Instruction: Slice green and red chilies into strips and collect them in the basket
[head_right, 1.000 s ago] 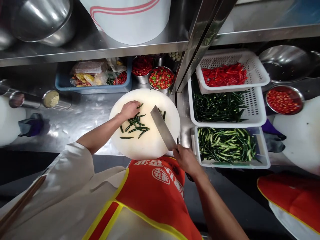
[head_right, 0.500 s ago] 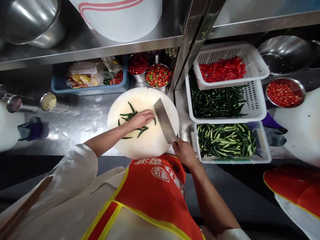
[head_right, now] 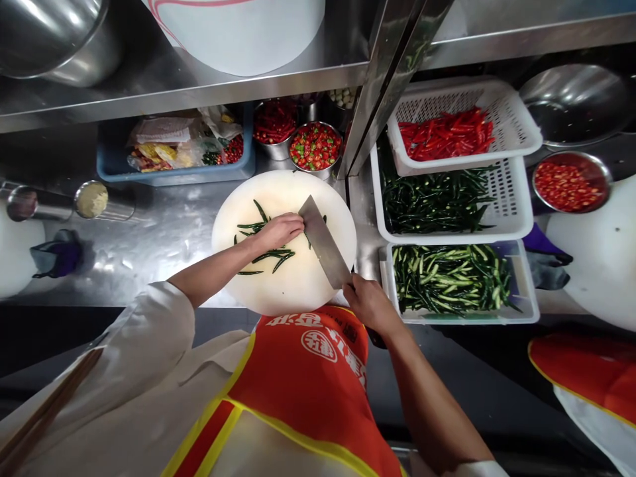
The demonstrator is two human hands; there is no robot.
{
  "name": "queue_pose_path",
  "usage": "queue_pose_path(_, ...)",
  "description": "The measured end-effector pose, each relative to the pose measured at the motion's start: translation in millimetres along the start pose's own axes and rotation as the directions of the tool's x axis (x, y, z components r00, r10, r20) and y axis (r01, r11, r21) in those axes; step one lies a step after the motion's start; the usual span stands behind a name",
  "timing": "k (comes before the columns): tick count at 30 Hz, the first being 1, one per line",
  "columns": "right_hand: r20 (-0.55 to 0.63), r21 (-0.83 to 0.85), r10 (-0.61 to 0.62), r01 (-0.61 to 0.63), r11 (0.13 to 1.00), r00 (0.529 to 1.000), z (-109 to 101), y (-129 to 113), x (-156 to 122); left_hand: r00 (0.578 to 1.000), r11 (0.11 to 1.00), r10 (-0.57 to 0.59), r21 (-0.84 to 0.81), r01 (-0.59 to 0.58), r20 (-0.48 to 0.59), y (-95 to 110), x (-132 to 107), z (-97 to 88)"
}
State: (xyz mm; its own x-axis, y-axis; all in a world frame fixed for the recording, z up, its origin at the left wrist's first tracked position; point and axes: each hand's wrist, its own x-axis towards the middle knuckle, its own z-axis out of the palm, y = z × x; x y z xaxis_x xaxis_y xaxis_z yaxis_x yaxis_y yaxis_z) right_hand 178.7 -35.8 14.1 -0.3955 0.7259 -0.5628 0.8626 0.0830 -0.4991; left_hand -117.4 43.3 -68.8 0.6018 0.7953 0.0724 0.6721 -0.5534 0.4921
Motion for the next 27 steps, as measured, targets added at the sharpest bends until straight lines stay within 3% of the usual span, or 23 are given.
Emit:
queue_pose_path(9, 0.067, -0.185, 0.035, -0.022, 0.982, 0.997, -11.9, -5.9, 3.0, 0.999, 1.0, 0.003, -0.023, -0.003, -0.034, -0.9, 3.7, 2.9)
queue_pose_path(17, -0.065, -0.168, 0.002, -0.013, 0.986, 0.998, -0.6, -36.6, 62.7, 1.0, 1.0, 0.031, -0.004, -0.031, 0.001, 1.2, 2.6, 1.5)
queue_pose_path(19, -0.081, -0.114, -0.008, -0.001, 0.993, 0.997, -2.1, -32.0, 60.6, 1.0, 0.999, 0.015, -0.031, -0.015, -0.014, -0.3, -0.2, -6.6)
queue_pose_path(21, -0.102, -0.068, -0.009, 0.002, 0.998, 0.995, -1.3, -23.2, 48.1, 0.992, 0.995, -0.089, -0.06, 0.083, -0.091, -8.6, -6.6, -20.6)
queue_pose_path(24, -0.102, -0.047, -0.042, 0.037, 0.998, 0.994, 5.8, -7.9, 21.8, 0.924, 0.949, -0.316, -0.051, 0.313, -0.213, -34.1, -23.0, -47.5)
queue_pose_path(25, -0.082, -0.048, -0.059, 0.055, 0.997, 0.995, 9.3, -3.3, 14.2, 0.916, 0.936, -0.349, -0.021, 0.352, -0.196, -44.3, -29.3, -55.7)
queue_pose_path(27, -0.031, -0.052, -0.079, 0.077, 0.996, 0.996, 16.7, 4.5, 3.7, 0.941, 0.94, -0.334, 0.056, 0.337, -0.056, -62.7, -40.6, -67.7)
